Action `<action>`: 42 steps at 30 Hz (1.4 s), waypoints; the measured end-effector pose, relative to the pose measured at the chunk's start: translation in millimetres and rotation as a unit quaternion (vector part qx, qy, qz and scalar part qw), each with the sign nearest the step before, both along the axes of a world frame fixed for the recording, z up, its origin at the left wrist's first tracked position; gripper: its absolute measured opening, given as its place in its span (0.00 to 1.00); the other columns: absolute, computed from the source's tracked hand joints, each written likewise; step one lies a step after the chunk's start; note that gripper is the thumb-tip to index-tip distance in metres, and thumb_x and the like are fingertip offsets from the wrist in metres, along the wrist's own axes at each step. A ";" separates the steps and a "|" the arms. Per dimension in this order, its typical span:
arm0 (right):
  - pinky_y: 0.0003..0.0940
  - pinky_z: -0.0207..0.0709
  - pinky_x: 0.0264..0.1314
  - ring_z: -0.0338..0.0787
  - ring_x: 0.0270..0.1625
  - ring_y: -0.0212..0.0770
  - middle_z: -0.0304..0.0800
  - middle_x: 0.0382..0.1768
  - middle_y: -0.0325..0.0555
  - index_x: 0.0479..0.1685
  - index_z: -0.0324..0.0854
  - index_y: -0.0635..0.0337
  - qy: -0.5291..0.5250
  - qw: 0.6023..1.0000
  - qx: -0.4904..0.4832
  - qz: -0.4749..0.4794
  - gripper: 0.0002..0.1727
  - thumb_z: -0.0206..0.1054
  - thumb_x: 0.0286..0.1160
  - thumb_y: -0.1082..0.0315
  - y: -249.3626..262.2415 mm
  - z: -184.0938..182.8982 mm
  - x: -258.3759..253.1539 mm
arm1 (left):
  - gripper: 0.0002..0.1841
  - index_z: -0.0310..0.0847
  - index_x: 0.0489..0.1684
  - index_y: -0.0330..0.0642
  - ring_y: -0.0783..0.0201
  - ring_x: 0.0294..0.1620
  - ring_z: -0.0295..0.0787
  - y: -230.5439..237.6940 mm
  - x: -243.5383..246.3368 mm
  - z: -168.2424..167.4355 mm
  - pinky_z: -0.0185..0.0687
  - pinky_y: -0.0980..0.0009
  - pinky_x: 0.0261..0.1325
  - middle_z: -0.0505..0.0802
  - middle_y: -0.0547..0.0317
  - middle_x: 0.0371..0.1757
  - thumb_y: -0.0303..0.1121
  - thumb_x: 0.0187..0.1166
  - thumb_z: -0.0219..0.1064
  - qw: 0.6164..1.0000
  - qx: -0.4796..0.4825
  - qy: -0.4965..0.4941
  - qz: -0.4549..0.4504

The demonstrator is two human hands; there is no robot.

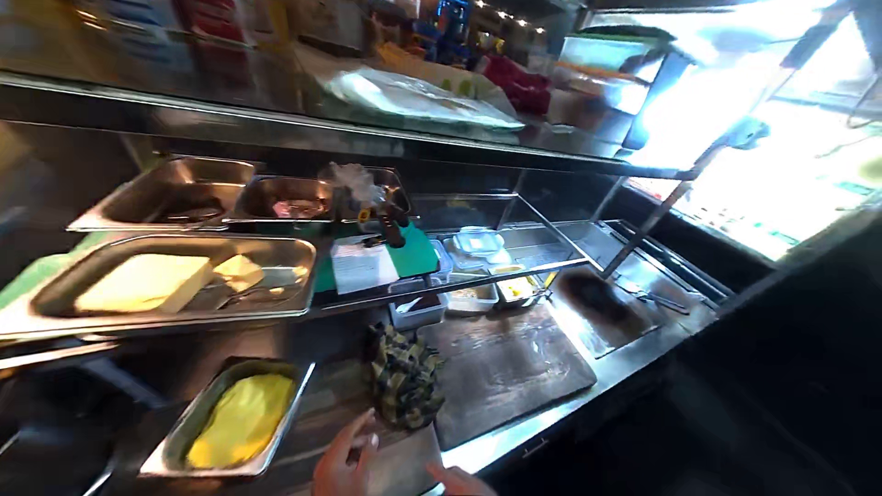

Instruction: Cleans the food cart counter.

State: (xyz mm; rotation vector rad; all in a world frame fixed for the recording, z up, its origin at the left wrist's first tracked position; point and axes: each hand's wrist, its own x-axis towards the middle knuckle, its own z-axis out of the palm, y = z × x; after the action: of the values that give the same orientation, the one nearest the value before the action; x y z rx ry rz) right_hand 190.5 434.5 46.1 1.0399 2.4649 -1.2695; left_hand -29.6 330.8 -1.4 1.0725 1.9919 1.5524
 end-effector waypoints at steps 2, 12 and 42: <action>0.53 0.83 0.71 0.91 0.64 0.49 0.83 0.74 0.52 0.88 0.69 0.43 -0.007 0.999 0.024 -0.026 0.29 0.59 0.87 0.59 53.3 8.5 3.0 | 0.22 0.80 0.75 0.37 0.64 0.49 0.94 40.7 -16.5 4.6 0.92 0.64 0.54 0.91 0.49 0.66 0.34 0.83 0.62 1.000 -0.021 -0.003 0.002; 0.63 0.77 0.72 0.80 0.77 0.59 0.80 0.76 0.55 0.77 0.81 0.49 -0.103 0.911 0.354 -0.185 0.23 0.57 0.85 0.60 356.9 70.3 13.1 | 0.20 0.85 0.72 0.47 0.56 0.76 0.83 157.9 52.8 0.4 0.77 0.55 0.80 0.86 0.51 0.76 0.39 0.84 0.63 0.959 -0.166 0.042 -0.226; 0.60 0.82 0.68 0.93 0.61 0.53 0.94 0.59 0.51 0.82 0.77 0.40 -0.062 0.990 0.048 0.114 0.25 0.51 0.89 0.60 434.1 -73.1 262.8 | 0.39 0.50 0.95 0.75 0.50 0.98 0.38 224.7 152.4 -89.0 0.26 0.27 0.89 0.52 0.64 0.98 0.72 0.83 0.28 0.824 -0.471 0.314 0.008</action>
State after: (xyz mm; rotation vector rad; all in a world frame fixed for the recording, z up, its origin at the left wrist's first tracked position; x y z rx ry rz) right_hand 453.4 868.6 -26.9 0.8018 2.4841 -0.9968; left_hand 122.7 555.5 -90.4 1.1481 2.6743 0.0101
